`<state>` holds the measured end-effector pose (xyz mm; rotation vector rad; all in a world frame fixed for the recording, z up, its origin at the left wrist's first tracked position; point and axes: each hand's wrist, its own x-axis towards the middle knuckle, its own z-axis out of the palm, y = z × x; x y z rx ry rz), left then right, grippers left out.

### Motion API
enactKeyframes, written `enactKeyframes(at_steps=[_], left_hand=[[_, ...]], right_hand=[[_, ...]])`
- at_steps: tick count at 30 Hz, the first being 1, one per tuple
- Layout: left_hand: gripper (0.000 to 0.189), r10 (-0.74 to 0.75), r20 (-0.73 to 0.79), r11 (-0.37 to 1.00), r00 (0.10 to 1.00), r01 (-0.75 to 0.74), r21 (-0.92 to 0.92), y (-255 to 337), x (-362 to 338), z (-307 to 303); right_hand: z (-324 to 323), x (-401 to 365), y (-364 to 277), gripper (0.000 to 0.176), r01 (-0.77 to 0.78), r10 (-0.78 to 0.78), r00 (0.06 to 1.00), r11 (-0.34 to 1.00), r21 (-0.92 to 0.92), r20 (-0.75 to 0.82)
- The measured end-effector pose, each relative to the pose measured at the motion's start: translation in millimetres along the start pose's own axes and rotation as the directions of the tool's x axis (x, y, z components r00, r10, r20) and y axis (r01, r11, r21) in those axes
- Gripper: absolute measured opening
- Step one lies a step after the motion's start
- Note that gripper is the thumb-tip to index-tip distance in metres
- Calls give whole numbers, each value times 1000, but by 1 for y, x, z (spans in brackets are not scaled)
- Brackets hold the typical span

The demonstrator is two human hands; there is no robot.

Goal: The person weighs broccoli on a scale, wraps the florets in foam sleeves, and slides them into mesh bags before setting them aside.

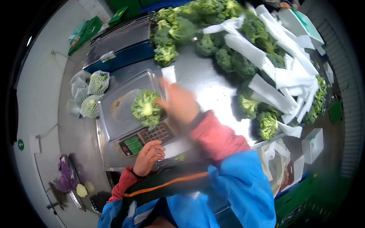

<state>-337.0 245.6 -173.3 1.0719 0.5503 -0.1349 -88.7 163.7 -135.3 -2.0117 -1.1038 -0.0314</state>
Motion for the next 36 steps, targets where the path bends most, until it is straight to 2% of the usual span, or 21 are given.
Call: enactKeyframes(at_steps=[1,2,3,4,5,7,9,11,13,15,19,21,24,26,29,31,32,33,34,35,36], left_hand=[[32,11,19,1000,1000,-11,-15,-2,-1,-1],[33,23,36,999,999,-22,-35,-4,-2,-1],[33,41,51,997,998,-38,-60,-4,-1,1],[34,61,93,998,994,-59,-25,-2,-1,3],[34,58,91,998,994,-56,-28,-3,2,5],[34,51,95,998,994,-48,-32,-6,9,10],[35,44,120,999,992,-45,11,-3,15,18],[36,7,138,999,990,-12,36,-3,23,29],[36,69,226,997,972,-78,29,-13,33,36],[38,-18,242,999,970,7,48,-12,40,49],[36,-42,304,998,952,26,57,-26,48,68],[34,-50,318,998,947,33,57,-32,46,71],[34,-68,309,997,949,57,47,-35,43,70],[34,-76,291,997,954,71,28,-39,42,67],[34,-98,285,995,954,98,16,-36,42,66],[34,-112,299,993,948,116,4,-31,44,72],[33,-124,309,991,943,131,-2,-28,46,75],[33,-135,316,990,939,144,-5,-25,49,78],[31,-138,316,987,939,156,-32,-19,51,83],[28,-158,317,981,935,184,-53,-4,51,90],[26,-118,328,986,937,149,-71,-8,57,90]], right_hand=[[-4,2,25,55,33,-36,995,999,-29,-91],[-3,0,62,53,-71,93,993,959,-276,68],[-4,-7,99,49,-45,106,986,915,-402,132],[-8,-19,126,46,-124,271,934,857,-500,232],[-8,-38,156,40,-115,253,942,861,-495,222],[-11,-60,199,37,-338,476,740,874,-349,475],[-12,-83,217,35,-338,543,677,829,-447,496],[-22,-94,196,31,-342,556,703,811,-474,444],[-19,-110,220,36,-541,632,653,775,-327,418],[-31,-123,208,35,-396,528,778,832,-388,339],[-25,-148,196,26,-289,474,786,850,-441,398],[-19,-156,192,20,-350,523,775,823,-447,356],[-27,-154,186,16,-517,545,821,836,-184,169],[-59,-127,126,13,-355,369,929,896,-267,3],[-103,-97,57,6,-294,278,950,949,-110,-144],[-128,-87,20,6,-148,150,981,989,22,-122],[-137,-86,2,3,-190,211,976,941,281,-49],[-141,-86,-7,9,-188,202,979,804,564,38],[-143,-90,-3,15,-214,138,977,637,741,163],[-142,-95,2,21,-257,39,963,433,864,266],[-135,-101,3,30,-378,90,926,255,890,367]])
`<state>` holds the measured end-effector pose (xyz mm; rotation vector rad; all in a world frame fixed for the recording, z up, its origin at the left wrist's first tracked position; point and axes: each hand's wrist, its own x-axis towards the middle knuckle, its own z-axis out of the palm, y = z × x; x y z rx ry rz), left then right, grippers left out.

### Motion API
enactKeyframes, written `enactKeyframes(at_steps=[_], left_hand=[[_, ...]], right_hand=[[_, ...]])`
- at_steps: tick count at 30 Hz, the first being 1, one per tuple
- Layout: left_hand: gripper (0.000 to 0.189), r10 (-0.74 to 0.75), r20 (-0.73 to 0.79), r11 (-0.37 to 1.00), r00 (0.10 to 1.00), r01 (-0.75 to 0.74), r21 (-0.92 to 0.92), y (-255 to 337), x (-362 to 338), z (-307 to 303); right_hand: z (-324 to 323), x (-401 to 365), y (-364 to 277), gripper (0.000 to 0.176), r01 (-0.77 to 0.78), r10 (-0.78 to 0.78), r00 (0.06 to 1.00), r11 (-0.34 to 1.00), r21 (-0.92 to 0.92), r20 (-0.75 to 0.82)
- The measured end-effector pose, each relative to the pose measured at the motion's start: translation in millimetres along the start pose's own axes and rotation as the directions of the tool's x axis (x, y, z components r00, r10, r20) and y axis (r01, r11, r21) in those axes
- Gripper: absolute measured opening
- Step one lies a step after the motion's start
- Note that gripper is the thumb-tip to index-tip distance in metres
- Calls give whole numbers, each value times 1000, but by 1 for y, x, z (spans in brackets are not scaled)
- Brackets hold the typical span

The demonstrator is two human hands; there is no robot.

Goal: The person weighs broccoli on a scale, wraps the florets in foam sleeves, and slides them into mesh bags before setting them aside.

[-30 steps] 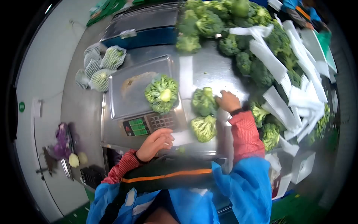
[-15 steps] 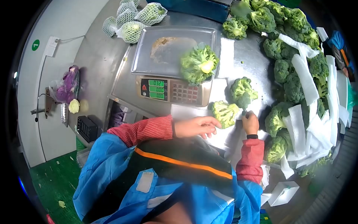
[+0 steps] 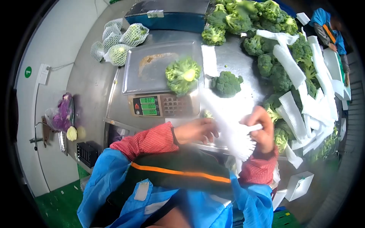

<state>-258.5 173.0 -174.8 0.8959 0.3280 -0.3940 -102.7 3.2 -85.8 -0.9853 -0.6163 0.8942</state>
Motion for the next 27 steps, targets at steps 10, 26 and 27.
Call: enactKeyframes(at_steps=[10,26,27], left_hand=[[19,220,-51,955,974,-205,214,40,0,-5],[23,534,-247,840,809,-474,264,14,-24,-46],[22,440,-351,875,827,-483,-42,6,-21,-54]], right_hand=[[30,38,80,19,-27,-203,965,564,-825,-169],[68,41,73,18,32,-76,996,748,-662,-37],[70,44,77,21,-18,-6,999,864,-503,-45]])
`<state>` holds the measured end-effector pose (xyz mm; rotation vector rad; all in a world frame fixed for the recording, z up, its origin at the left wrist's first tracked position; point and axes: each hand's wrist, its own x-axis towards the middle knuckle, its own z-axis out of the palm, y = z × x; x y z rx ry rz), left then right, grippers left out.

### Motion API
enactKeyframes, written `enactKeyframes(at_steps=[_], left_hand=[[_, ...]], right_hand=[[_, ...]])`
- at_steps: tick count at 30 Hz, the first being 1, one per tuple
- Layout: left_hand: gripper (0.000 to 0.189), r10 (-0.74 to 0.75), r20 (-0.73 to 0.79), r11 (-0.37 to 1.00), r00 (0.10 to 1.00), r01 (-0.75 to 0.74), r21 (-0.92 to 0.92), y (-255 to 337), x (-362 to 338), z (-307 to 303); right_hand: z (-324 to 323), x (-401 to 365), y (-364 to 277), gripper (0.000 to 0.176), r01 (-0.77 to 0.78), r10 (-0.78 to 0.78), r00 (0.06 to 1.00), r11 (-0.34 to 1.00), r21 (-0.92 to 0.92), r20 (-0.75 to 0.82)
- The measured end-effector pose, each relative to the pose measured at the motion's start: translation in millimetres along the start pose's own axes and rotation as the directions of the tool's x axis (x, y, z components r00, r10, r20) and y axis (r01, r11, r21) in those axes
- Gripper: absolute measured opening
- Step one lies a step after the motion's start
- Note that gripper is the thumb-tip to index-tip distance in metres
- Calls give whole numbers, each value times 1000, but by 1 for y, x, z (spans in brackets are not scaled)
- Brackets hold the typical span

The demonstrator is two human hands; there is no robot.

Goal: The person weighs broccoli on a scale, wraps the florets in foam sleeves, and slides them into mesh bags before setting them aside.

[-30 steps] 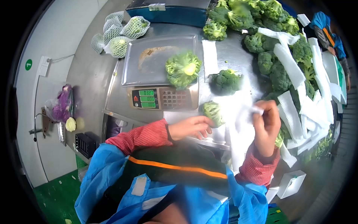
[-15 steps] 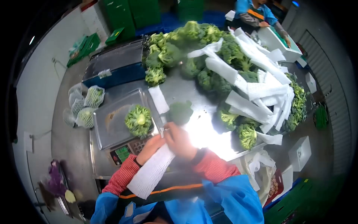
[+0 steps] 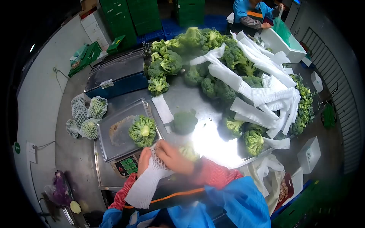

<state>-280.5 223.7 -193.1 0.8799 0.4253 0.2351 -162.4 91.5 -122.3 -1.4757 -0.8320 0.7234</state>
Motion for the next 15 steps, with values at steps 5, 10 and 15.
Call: enactKeyframes(at_steps=[5,10,15], left_hand=[[20,74,-174,994,982,-87,-71,30,-7,26],[19,-137,83,984,987,126,124,45,-22,6],[25,-476,-80,791,876,466,396,88,-34,11]], right_hand=[[5,7,41,31,-201,99,839,970,136,535],[-29,27,36,33,-316,67,867,841,439,494],[-54,55,35,24,-367,175,901,794,484,398]])
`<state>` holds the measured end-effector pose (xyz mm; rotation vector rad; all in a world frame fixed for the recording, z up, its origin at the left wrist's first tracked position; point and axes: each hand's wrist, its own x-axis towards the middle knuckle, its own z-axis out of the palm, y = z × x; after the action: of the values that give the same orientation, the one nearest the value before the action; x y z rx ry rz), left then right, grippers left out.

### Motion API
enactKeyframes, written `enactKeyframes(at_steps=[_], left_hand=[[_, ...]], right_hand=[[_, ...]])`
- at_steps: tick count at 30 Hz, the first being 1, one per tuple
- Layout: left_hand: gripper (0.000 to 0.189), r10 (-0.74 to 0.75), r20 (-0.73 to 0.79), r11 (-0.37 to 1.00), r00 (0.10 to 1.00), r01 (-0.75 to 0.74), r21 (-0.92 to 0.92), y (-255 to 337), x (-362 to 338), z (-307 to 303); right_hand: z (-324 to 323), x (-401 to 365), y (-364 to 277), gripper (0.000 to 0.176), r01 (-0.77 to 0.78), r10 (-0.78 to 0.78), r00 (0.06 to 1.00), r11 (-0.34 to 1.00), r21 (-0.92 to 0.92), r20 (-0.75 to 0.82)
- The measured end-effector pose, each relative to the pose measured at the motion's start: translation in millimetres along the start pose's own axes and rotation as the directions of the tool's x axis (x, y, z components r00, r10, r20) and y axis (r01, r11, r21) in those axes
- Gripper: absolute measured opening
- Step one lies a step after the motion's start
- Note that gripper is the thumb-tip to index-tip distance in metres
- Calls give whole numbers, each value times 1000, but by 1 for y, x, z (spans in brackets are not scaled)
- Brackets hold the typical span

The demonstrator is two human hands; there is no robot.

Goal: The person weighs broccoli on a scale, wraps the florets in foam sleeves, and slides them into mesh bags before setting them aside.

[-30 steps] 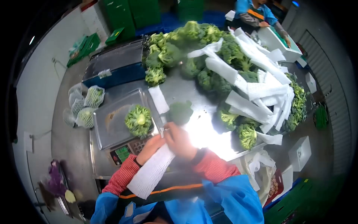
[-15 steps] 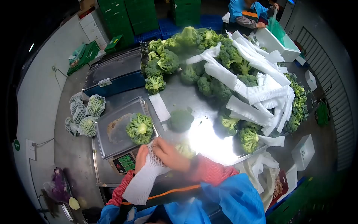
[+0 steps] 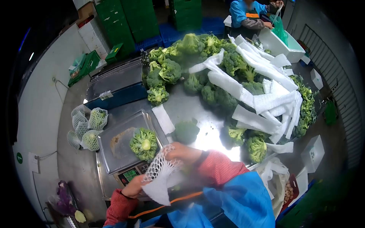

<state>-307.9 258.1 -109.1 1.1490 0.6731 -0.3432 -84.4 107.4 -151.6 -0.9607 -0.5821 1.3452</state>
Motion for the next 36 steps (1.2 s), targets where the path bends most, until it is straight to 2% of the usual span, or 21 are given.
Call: enactKeyframes(at_steps=[2,3,5,8,11,12,13,14,18,21,22,25,26,28,29,30,32,33,34,35,36], left_hand=[[17,206,-207,946,956,-140,292,4,7,-35],[14,373,-311,894,874,-249,373,3,17,-51],[16,580,-411,722,703,-211,658,21,39,-80],[29,791,-437,561,429,-221,798,42,85,-93],[45,407,-543,904,735,-237,356,18,131,-110],[50,315,-517,949,796,-252,190,16,136,-109],[53,314,-464,938,828,-345,19,14,133,-96],[57,319,-405,899,857,-409,-157,12,128,-87],[57,385,-178,837,905,-424,-345,3,89,-71],[54,317,-68,695,946,-281,-662,-25,65,-51],[54,295,-65,701,953,-262,-664,-29,53,-43],[54,268,-38,754,963,-234,-614,-48,27,-37],[52,283,-13,792,959,-241,-560,-60,21,-47],[50,332,-6,842,943,-299,-450,-70,16,-50],[49,368,-27,851,929,-348,-394,-66,13,-44],[47,328,-5,778,945,-273,-565,-57,6,-33],[43,267,20,684,963,-175,-708,-55,2,-32],[42,304,-42,776,952,-273,-569,-60,5,-32],[42,348,-97,840,932,-357,-408,-67,8,-31],[41,375,-136,865,917,-399,-305,-83,12,-39],[41,400,-175,881,900,-430,-195,-99,17,-47]], right_hand=[[-2,8,-24,22,-89,47,985,964,-251,-165],[-3,16,-30,24,56,-151,963,922,-382,-224],[2,41,-36,31,278,-535,807,716,-640,-248],[-31,92,-11,50,0,-498,802,555,-832,-332],[-56,125,32,65,-118,-7,946,923,-366,-324],[-52,116,34,69,-78,-70,943,903,-422,-324],[-46,110,34,67,-45,-148,915,887,-459,-375],[-36,97,22,65,-128,-62,919,887,-443,-390],[-2,46,-6,51,-251,113,915,911,-326,-388],[31,19,4,38,-94,174,932,963,251,-319],[18,20,24,30,-154,247,944,917,369,-220],[22,-3,33,40,-202,281,930,929,311,-238],[17,-8,53,41,-115,145,979,974,197,-142],[12,-13,127,43,-196,198,979,980,45,-40],[14,-16,134,44,-99,103,994,991,-91,41],[17,-19,141,44,20,6,993,978,-209,122],[34,-30,116,43,525,-345,833,740,-421,432],[40,-29,111,43,225,-186,945,967,-122,270],[48,-24,108,44,-90,47,983,966,242,177],[60,-21,98,44,-346,301,937,736,582,176],[71,-21,80,43,-274,268,959,806,525,89]])
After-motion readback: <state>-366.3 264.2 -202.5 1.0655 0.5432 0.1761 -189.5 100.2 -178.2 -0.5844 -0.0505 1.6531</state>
